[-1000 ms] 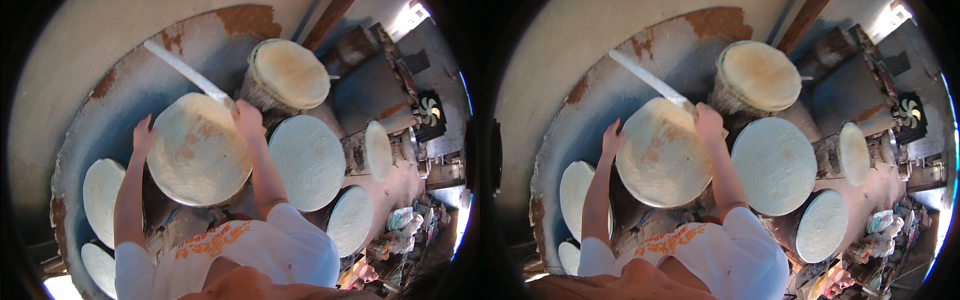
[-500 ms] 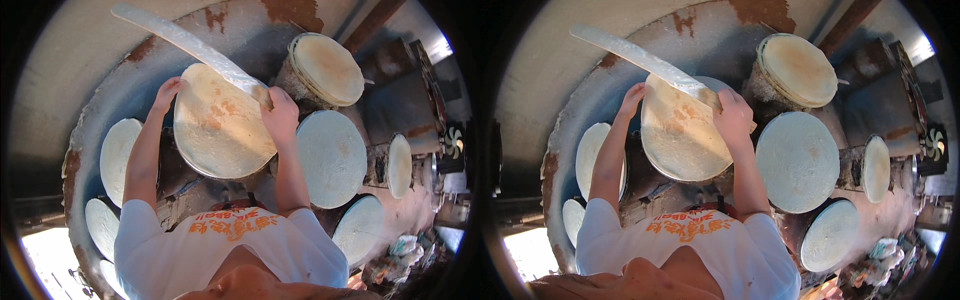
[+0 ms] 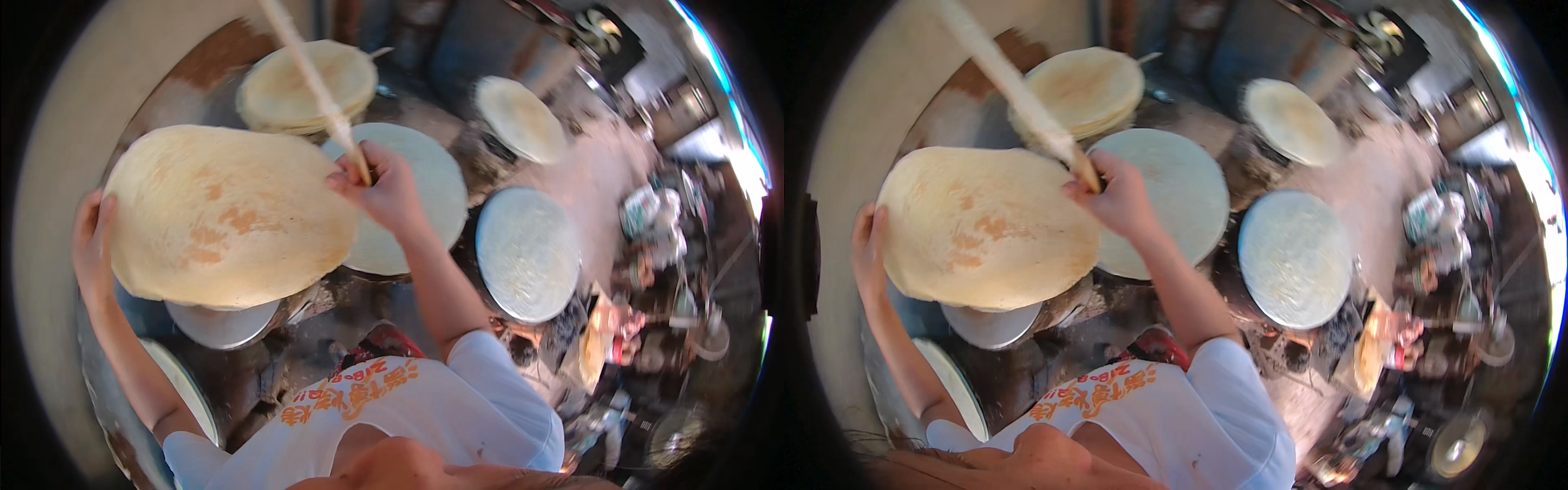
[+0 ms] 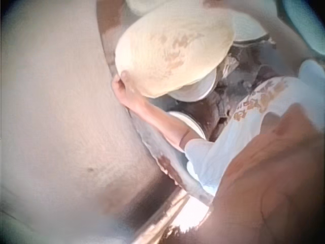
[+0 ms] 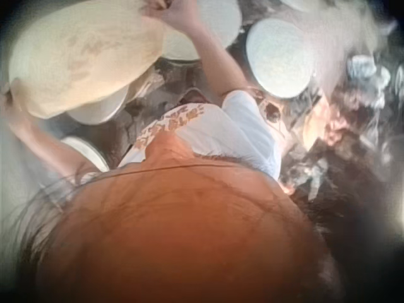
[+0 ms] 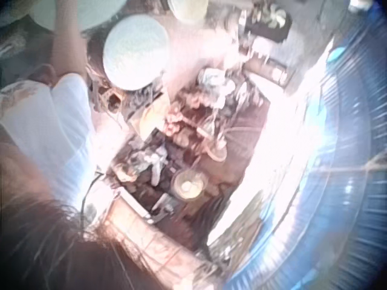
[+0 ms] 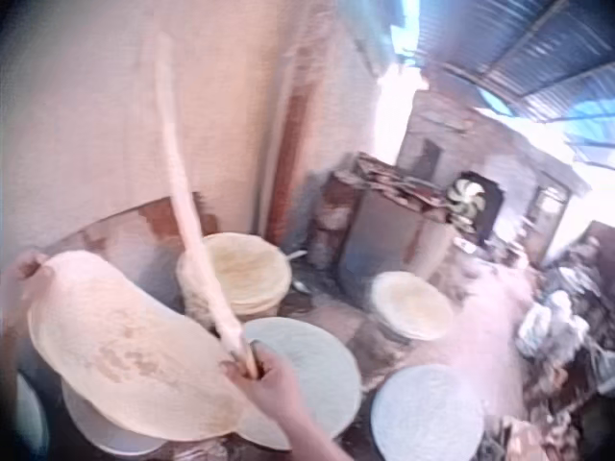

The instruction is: The person prepares and cooks flatbreads using a large ladle to pour batter onto circular griddles and a long wooden stick to flip and remove them. They move between several griddles, pouring batter, spreading it, and then lifting the cooked breads to place them on a stack.

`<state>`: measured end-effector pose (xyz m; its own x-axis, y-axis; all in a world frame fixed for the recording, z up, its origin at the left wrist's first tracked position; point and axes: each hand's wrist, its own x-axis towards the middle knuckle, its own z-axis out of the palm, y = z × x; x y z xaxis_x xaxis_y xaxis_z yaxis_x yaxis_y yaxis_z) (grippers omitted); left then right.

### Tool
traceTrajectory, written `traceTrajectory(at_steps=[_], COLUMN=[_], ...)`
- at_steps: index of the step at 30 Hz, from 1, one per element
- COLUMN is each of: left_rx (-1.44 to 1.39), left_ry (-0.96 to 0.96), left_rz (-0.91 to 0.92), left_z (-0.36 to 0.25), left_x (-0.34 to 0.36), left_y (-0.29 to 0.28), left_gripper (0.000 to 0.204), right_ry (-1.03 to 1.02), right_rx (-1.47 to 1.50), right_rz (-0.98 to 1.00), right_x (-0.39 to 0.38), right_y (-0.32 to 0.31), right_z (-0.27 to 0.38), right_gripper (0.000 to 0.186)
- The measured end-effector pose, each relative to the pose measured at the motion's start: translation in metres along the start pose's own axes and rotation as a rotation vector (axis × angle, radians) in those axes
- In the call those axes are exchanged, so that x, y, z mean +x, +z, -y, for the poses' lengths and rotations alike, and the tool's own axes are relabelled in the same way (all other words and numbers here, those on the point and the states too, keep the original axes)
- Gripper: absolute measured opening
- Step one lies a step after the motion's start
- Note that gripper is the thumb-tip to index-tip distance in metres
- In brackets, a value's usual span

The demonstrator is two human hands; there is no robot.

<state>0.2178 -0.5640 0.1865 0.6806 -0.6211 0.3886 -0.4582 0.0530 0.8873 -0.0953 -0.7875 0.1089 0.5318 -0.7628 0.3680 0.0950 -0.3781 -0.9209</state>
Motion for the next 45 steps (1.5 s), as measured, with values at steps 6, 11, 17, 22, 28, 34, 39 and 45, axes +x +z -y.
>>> traceTrajectory(at_steps=[6, 11, 17, 22, 28, 34, 39, 45], left_rx=[0.213, 0.011, 0.137, 0.403, 0.612, 0.925, 0.878, 0.788], left_ry=[0.472, 0.818, 0.849, 1.017, 0.878, 0.323, -0.011, 0.161], left_rz=[0.445, 0.305, 0.369, 0.399, 0.423, 0.397, 0.529, 0.501], left_z=[-0.085, -0.151, -0.039, 0.059, 0.084, 0.173, 0.246, 0.220], left_x=[0.102, 0.081, 0.032, 0.025, 0.043, 0.061, 0.026, 0.019], left_y=[0.328, 0.498, 0.714, 0.805, 0.679, 0.443, 0.385, 0.397], left_gripper=[0.018, 0.012, 0.015, 0.020, 0.010, 0.024, 0.041, 0.040], right_ry=[0.130, 0.023, 0.242, 0.312, 0.511, 0.634, 0.489, 0.201], right_rx=[-0.265, -0.338, -0.154, -0.112, -0.315, -0.597, -0.612, -0.792], right_rz=[-0.249, -0.541, -0.673, -0.777, -0.664, -0.297, 0.125, 0.201], right_x=[0.050, 0.084, 0.047, 0.033, -0.009, -0.019, 0.047, 0.070], right_y=[-0.284, -0.462, -0.593, -0.617, -0.603, -0.459, -0.262, -0.218], right_z=[-0.057, -0.002, -0.191, -0.344, -0.335, -0.251, -0.209, -0.258], right_gripper=[0.012, 0.010, 0.015, 0.016, 0.009, 0.029, 0.023, 0.031])
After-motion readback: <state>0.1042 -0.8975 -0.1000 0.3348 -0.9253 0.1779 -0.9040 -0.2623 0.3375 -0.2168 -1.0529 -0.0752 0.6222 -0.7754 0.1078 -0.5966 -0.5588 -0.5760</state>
